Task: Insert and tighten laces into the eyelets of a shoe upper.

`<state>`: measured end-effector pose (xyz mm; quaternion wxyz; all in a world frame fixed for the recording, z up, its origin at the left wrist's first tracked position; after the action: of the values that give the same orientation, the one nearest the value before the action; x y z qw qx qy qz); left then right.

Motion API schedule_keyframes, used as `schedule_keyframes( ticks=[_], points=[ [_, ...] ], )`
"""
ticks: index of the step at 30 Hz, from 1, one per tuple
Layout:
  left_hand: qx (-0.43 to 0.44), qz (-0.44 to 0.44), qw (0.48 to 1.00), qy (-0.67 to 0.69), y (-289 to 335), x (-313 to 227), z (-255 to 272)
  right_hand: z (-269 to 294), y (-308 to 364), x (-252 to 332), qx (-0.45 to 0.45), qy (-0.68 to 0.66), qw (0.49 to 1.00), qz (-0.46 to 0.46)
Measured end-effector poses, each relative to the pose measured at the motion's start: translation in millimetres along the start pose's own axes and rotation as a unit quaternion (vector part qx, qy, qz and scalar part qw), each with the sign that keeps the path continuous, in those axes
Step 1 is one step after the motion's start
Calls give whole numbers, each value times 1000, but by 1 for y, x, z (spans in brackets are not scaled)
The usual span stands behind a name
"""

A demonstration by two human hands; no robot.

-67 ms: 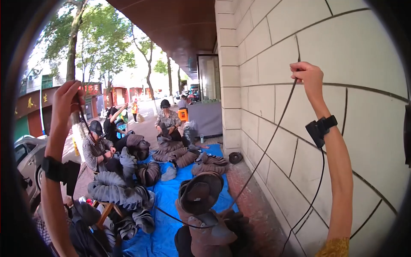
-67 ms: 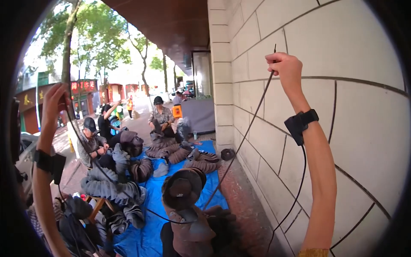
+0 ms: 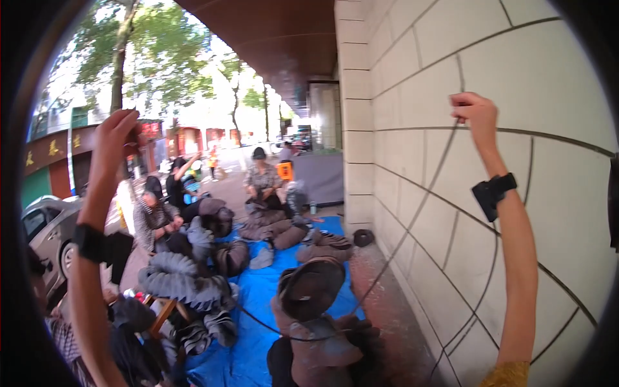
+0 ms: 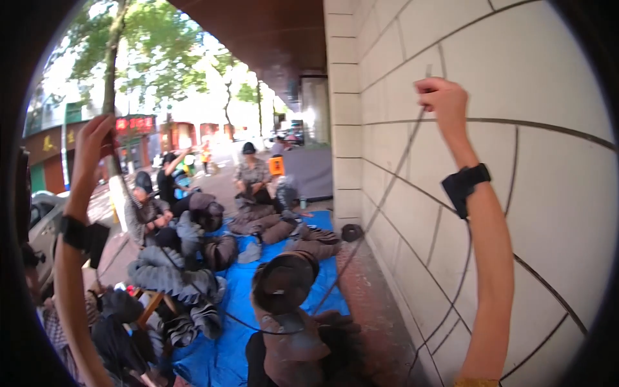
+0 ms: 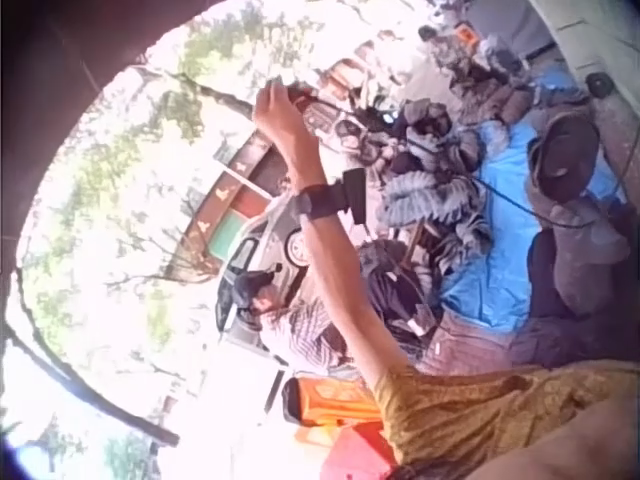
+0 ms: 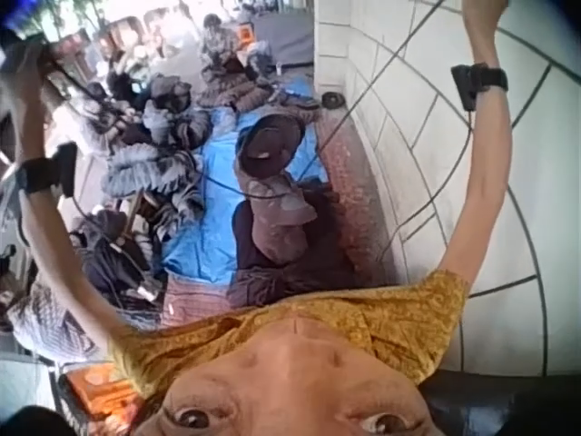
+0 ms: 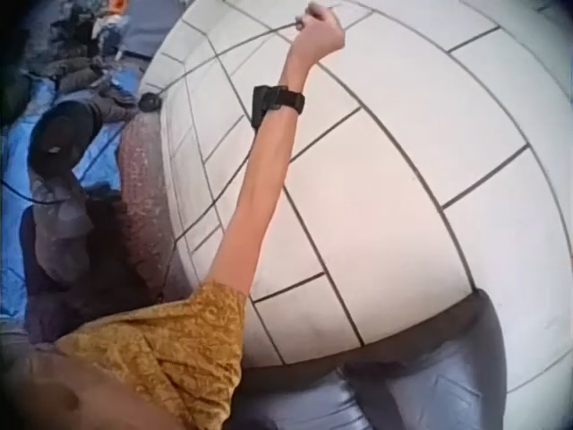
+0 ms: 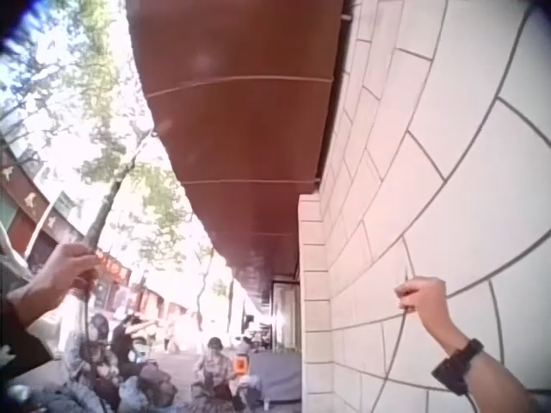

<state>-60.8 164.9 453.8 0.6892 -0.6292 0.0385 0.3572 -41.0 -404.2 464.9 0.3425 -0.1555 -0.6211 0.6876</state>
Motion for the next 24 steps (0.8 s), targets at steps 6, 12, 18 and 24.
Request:
schedule_keyframes(
  ticks=[6, 12, 18, 24],
  points=[
    [41, -50, 998, 20, -15, -29, -45, -9, 9, 42, 53, -25, 998, -15],
    [37, -14, 999, -3, -4, -30, -43, -68, 3, 83, 111, -98, 987, 63],
    [56, -18, 998, 10, 4, -43, -46, -63, -9, 84, 96, -63, 992, 56],
    [352, 89, 921, 141, 126, 12, -170, -57, 1, 92, 94, -26, 986, 138]
  ],
)
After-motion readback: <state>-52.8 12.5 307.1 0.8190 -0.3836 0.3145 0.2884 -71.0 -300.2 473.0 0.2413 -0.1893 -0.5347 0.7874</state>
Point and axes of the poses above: each hand's wrist, its own y-axis away from the middle knuckle, its own z-axis out of the back of the hand, x = y × z, the point moved 4 cm from there along -y, towards the middle knuckle, and after that the axes turned 13 degrees about x, right-handed, at the moved point
